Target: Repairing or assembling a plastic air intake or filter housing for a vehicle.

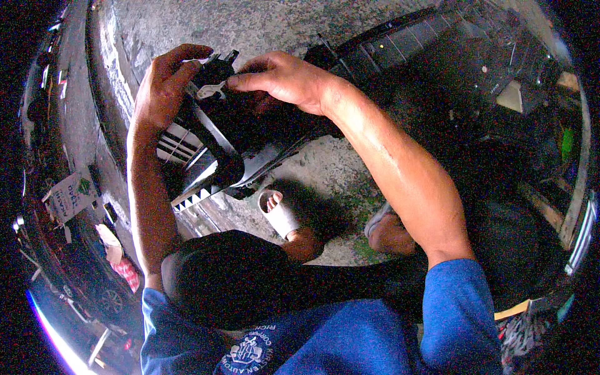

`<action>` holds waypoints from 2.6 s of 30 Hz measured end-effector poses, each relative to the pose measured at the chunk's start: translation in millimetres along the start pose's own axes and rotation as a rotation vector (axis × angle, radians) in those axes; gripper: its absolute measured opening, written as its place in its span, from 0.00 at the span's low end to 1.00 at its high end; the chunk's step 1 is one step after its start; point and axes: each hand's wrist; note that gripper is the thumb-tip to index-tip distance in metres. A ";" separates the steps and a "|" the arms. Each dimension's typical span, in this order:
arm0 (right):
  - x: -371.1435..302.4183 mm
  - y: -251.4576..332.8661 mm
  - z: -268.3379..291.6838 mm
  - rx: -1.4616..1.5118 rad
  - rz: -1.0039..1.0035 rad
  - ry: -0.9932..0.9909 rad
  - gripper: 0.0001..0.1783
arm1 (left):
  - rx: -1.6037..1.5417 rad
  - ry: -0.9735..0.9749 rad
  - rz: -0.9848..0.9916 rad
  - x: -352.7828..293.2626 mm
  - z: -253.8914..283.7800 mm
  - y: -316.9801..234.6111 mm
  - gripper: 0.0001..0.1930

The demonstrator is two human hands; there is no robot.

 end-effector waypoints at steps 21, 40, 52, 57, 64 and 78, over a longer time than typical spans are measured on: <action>12.8 -8.1 -7.5 -0.141 -0.052 -0.269 0.30 | 0.078 -0.050 -0.060 -0.2 -1.1 4.2 0.19; 12.4 -9.3 -9.0 -0.035 -0.028 -0.226 0.26 | 0.056 -0.057 -0.105 1.1 -2.2 4.5 0.18; -5.3 13.2 -6.1 0.228 -0.033 -0.283 0.22 | 0.003 -0.071 -0.036 -4.0 -0.5 9.8 0.19; -11.1 21.4 -1.4 0.240 -0.054 -0.242 0.21 | -0.023 -0.053 -0.091 -2.8 0.2 12.2 0.19; -3.2 2.6 -7.6 0.222 -0.103 -0.117 0.20 | -0.077 -0.058 -0.015 -5.5 2.1 13.0 0.19; -1.4 -7.2 -7.0 0.029 0.075 -0.009 0.23 | -0.071 -0.042 -0.024 -1.9 0.2 10.9 0.19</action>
Point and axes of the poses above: each hand's wrist, its own x-axis towards the middle knuckle, its own z-axis out of the back of the hand, y = z × x, and after that the axes turned 14 degrees about -z, right-handed
